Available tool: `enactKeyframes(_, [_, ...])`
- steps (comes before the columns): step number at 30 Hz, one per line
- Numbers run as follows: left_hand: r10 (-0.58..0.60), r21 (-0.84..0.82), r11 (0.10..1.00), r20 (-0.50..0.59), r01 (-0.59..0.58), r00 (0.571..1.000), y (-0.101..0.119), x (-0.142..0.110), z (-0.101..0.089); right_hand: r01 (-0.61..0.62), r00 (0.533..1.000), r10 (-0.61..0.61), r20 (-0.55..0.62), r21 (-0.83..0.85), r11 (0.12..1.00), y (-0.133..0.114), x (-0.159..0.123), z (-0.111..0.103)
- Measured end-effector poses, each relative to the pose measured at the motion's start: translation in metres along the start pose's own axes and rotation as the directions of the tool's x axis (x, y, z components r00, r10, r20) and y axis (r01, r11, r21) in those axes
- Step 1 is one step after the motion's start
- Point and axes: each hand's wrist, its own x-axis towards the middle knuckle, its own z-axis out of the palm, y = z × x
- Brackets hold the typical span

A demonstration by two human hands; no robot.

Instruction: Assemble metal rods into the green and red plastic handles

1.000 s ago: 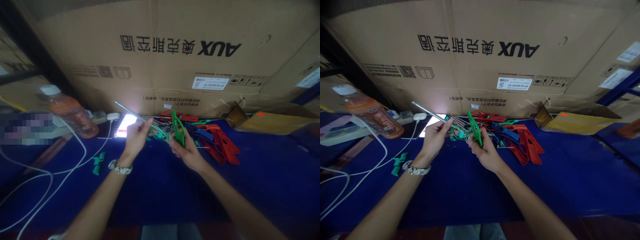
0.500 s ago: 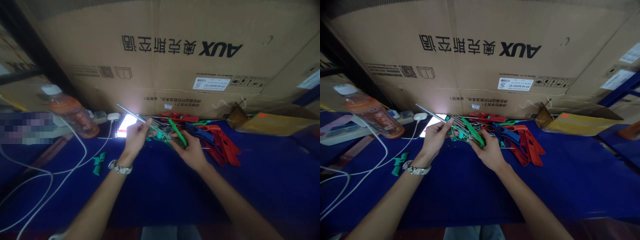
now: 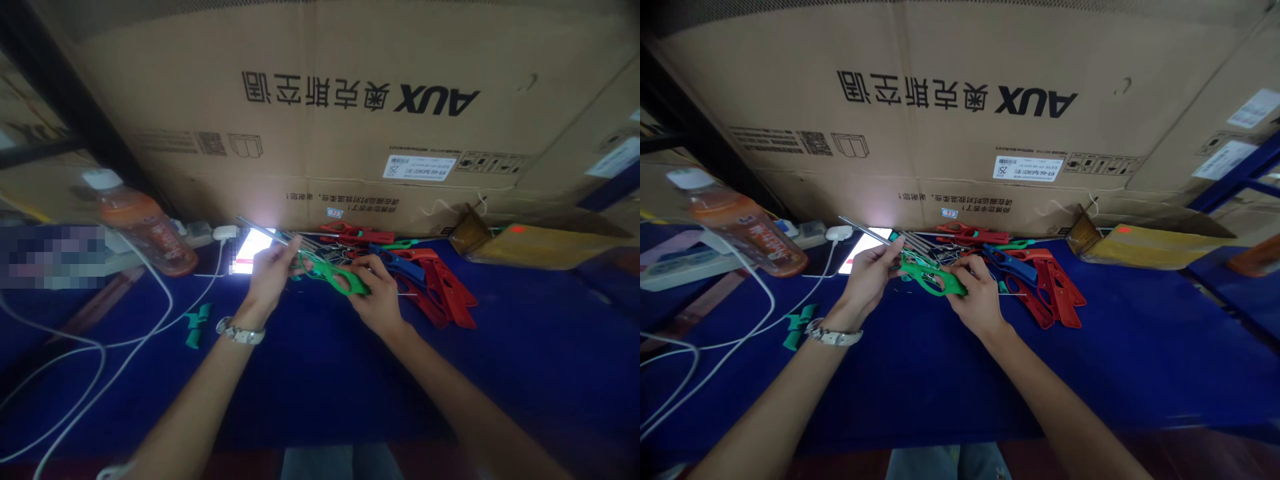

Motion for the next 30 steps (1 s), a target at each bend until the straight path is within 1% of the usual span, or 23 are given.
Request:
enactKeyframes(3, [-0.004, -0.002, 1.000, 0.000, 0.004, 1.000, 0.0003, -0.0005, 0.0007, 0.010, 1.000, -0.010, -0.006, -0.021, 1.000, 0.0012, -0.0009, 0.0011])
enactKeyframes(11, [0.033, 0.002, 0.999, -0.026, -0.033, 0.999, 0.0004, -0.0041, 0.0043, -0.032, 0.999, 0.031, -0.030, -0.039, 0.999, -0.0038, -0.0017, 0.0043])
enactKeyframes(16, [0.030, 0.000, 1.000, -0.079, -0.031, 0.996, -0.0005, -0.0032, 0.0050, -0.034, 0.999, 0.034, 0.005, -0.022, 0.999, -0.0022, -0.0020, 0.0066])
enactKeyframes(20, [0.027, -0.028, 0.999, -0.061, -0.029, 0.998, -0.0007, -0.0020, 0.0041, -0.101, 0.995, 0.102, -0.014, 0.046, 0.994, 0.0011, -0.0010, 0.0085])
enactKeyframes(23, [0.022, -0.086, 0.996, -0.021, -0.024, 1.000, -0.0015, -0.0022, 0.0044, -0.210, 0.976, 0.215, -0.015, 0.163, 0.964, 0.0028, 0.0013, 0.0087])
enactKeyframes(24, [0.018, -0.106, 0.994, -0.012, -0.019, 1.000, -0.0015, -0.0025, 0.0048, -0.270, 0.961, 0.276, 0.001, 0.215, 0.939, 0.0029, 0.0023, 0.0084])
enactKeyframes(25, [0.014, -0.122, 0.992, -0.004, -0.014, 1.000, -0.0013, -0.0029, 0.0052, -0.349, 0.935, 0.352, 0.040, 0.271, 0.897, 0.0026, 0.0033, 0.0081])
enactKeyframes(26, [0.011, -0.132, 0.991, 0.003, -0.011, 1.000, -0.0009, -0.0034, 0.0057, -0.438, 0.897, 0.431, 0.099, 0.325, 0.838, 0.0020, 0.0043, 0.0076])
enactKeyframes(28, [0.013, -0.134, 0.991, 0.008, -0.012, 1.000, 0.0004, -0.0041, 0.0063, -0.599, 0.799, 0.546, 0.251, 0.405, 0.691, 0.0005, 0.0061, 0.0063])
enactKeyframes(29, [0.019, -0.128, 0.992, 0.008, -0.018, 1.000, 0.0010, -0.0044, 0.0064, -0.654, 0.755, 0.572, 0.321, 0.427, 0.624, -0.0003, 0.0070, 0.0056])
enactKeyframes(30, [0.028, -0.119, 0.993, 0.006, -0.027, 1.000, 0.0014, -0.0045, 0.0065, -0.688, 0.724, 0.580, 0.372, 0.444, 0.574, -0.0011, 0.0079, 0.0048])
